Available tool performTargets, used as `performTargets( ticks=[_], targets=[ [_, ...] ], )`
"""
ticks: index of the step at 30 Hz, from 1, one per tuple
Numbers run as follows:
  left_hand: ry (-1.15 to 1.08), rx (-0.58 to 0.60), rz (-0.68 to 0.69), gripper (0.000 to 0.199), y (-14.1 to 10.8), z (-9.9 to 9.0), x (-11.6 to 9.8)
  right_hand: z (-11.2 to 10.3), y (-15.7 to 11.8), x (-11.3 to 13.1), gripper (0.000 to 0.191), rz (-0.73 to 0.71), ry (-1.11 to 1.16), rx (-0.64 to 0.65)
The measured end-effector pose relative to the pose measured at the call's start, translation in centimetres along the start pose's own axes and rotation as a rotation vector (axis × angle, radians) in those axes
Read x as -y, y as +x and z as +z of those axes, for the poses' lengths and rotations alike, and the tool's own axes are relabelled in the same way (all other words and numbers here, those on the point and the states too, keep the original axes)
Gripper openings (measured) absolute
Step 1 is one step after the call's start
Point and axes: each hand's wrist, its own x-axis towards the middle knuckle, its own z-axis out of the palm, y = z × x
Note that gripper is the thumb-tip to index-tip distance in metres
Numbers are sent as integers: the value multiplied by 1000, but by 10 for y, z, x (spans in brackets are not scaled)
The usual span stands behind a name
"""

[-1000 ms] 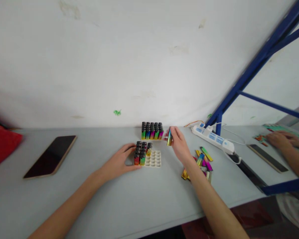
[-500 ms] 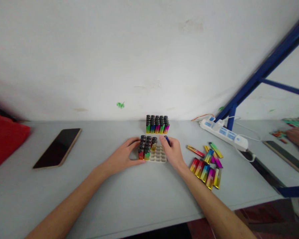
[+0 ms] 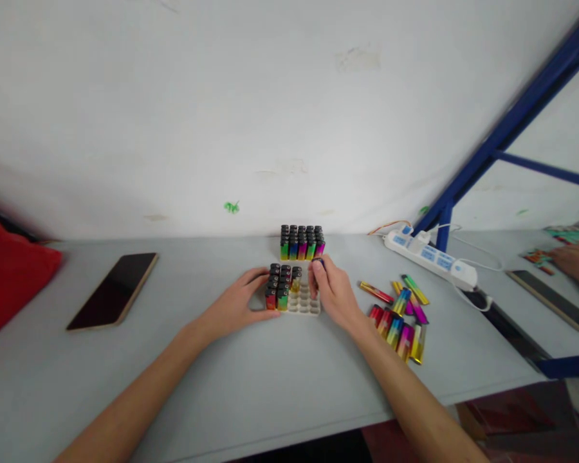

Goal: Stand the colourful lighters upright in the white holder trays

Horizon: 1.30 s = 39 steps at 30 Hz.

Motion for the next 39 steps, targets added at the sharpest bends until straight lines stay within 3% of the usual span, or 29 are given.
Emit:
performTargets(
  ticks=[4,9,16,21,30,36,39],
  targets=[
    [17,-7,1,82,0,0,-2,-12,-1,-2,52,-202,-160,-3],
    [-1,-12,-10,82,0,1,-5,-18,-6,-8,43,-153,-189,75],
    [-22,-9,-1,80,2,0,-10,-11,-3,-17,56,-240,-237,228],
    [-25,4,-14,82,2,-1,-12,-12,-3,-16,53,-288,-275,266],
    [-28,-5,-17,81,2,1,-5,-16,2,-7,43,-179,-433,340],
    [-45,-8,-21,85,3,1,1,-11,1,-2,46,-119,-439,286],
    [-42,-23,-17,84,3,1,3,-24,-14,-5,47,-73,-365,208]
  ],
)
